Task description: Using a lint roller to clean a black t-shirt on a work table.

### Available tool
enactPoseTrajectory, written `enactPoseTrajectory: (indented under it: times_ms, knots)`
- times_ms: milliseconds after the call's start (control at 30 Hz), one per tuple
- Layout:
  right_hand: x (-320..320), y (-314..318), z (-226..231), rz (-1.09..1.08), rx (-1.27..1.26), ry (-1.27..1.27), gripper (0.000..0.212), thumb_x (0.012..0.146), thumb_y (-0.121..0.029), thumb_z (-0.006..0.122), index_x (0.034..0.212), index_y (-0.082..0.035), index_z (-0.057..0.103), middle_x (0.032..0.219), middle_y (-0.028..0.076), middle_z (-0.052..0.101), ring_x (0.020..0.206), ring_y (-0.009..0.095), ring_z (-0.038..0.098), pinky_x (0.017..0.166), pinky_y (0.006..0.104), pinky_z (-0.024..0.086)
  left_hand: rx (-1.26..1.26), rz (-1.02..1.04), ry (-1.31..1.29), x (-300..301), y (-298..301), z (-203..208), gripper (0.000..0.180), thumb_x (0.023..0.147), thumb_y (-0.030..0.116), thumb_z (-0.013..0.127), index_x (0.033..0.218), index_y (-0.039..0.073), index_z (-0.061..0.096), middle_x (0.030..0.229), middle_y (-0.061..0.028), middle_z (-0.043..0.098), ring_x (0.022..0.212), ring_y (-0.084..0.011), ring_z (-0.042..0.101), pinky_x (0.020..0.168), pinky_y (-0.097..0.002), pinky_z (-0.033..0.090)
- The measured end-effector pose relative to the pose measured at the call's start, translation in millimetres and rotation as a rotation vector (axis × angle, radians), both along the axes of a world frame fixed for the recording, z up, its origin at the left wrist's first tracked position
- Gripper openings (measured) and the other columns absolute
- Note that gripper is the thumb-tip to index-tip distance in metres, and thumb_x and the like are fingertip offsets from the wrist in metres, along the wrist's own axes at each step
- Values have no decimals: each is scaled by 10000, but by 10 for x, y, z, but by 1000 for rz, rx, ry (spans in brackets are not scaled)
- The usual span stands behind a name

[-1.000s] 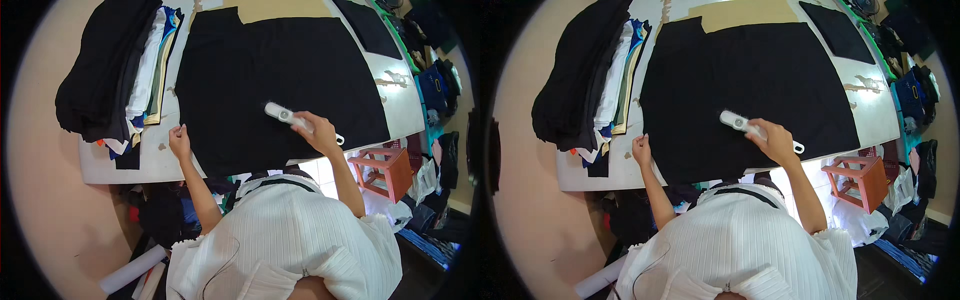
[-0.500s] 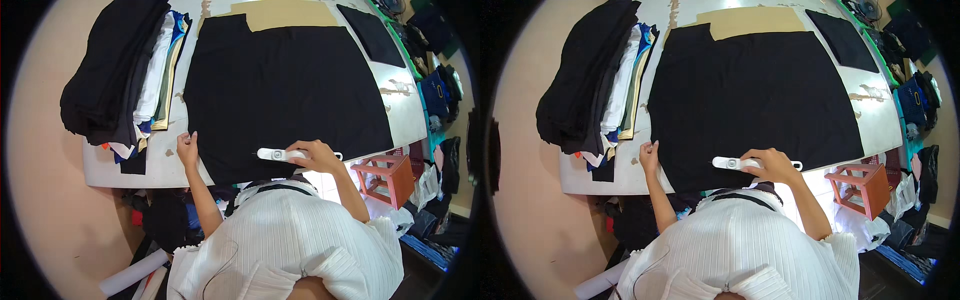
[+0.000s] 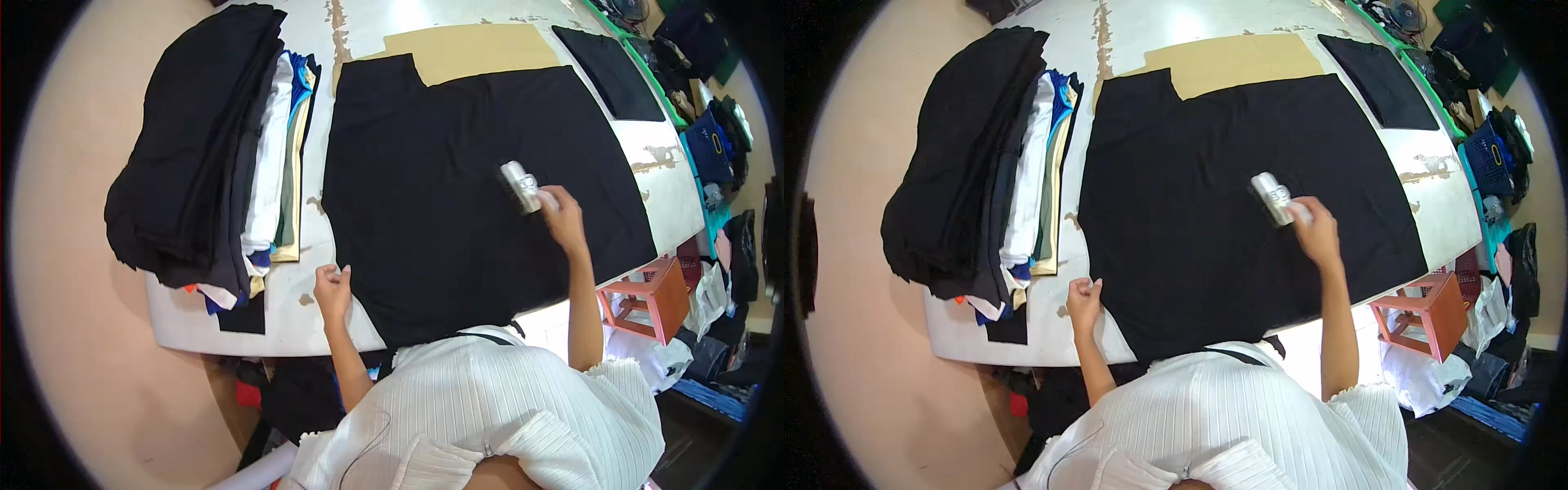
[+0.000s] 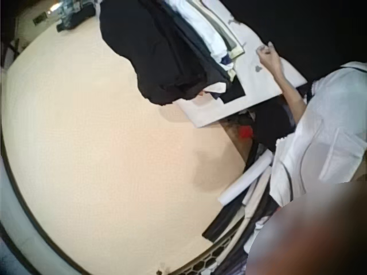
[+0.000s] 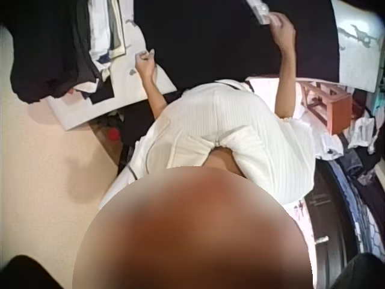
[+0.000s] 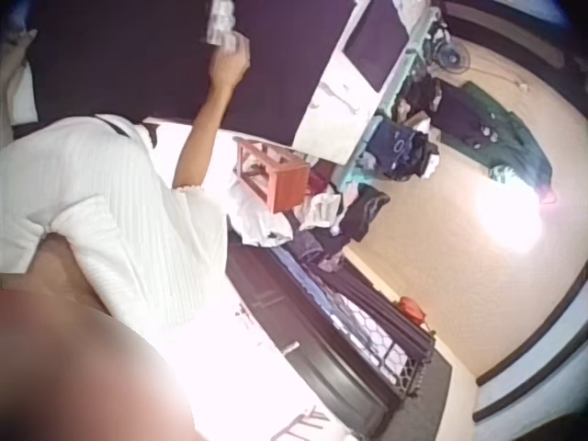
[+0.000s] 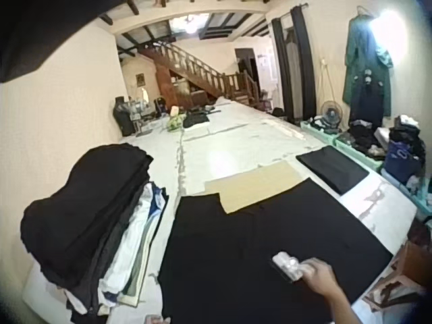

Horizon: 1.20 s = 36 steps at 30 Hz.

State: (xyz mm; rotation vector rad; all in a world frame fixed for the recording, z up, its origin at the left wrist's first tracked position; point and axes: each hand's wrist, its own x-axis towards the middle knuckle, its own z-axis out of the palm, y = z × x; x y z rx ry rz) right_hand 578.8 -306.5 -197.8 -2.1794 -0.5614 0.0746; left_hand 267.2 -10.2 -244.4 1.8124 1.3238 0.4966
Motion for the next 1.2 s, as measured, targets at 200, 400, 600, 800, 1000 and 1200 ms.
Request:
enactPoseTrajectory:
  times_ms: [200,400,600,800,1000,1200]
  knots:
    - [-71,374,197,-185,84,258,249,850,-210,598,1021,-37,545,775,75,597,613,146,587,501,281,474,235,-122,-132,504,206,228,270,817,153,630,1013,-2,527,936,-123,523,860,-238,523,789,-326,427]
    - [-1031,1319,337,757,50,794,241,840,-224,623,1017,-64,589,713,89,603,501,121,565,464,269,470,390,-370,123,1445,718,128,405,878,237,514,1222,28,470,1370,-157,356,1281,-329,310,1052,-445,244]
    - [-395,1144,196,367,169,798,218,797,-179,667,960,-44,615,767,41,584,558,88,545,459,228,450,495,-270,467,1616,974,-192,536,907,417,401,1369,148,356,1465,-97,230,1357,-291,185,1090,-502,99]
    - [678,220,-51,-470,297,259,183,853,-216,592,936,-54,591,567,2,489,472,51,462,380,219,394,443,-256,454,1659,973,-161,527,896,396,437,1369,178,354,1478,-66,200,1367,-281,155,1084,-535,56]
    - [100,1179,309,167,216,443,194,835,-167,621,964,-33,567,676,38,521,536,91,528,421,222,448,415,-311,367,1951,1076,17,518,884,354,476,1349,144,387,1470,-95,217,1371,-321,112,1049,-605,20]
    - [-393,1690,45,951,251,338,240,821,-250,650,956,-59,600,755,78,614,553,133,575,507,265,460,551,-378,470,2389,1351,-181,530,926,422,344,1398,183,310,1482,-92,183,1372,-299,125,1079,-537,34]
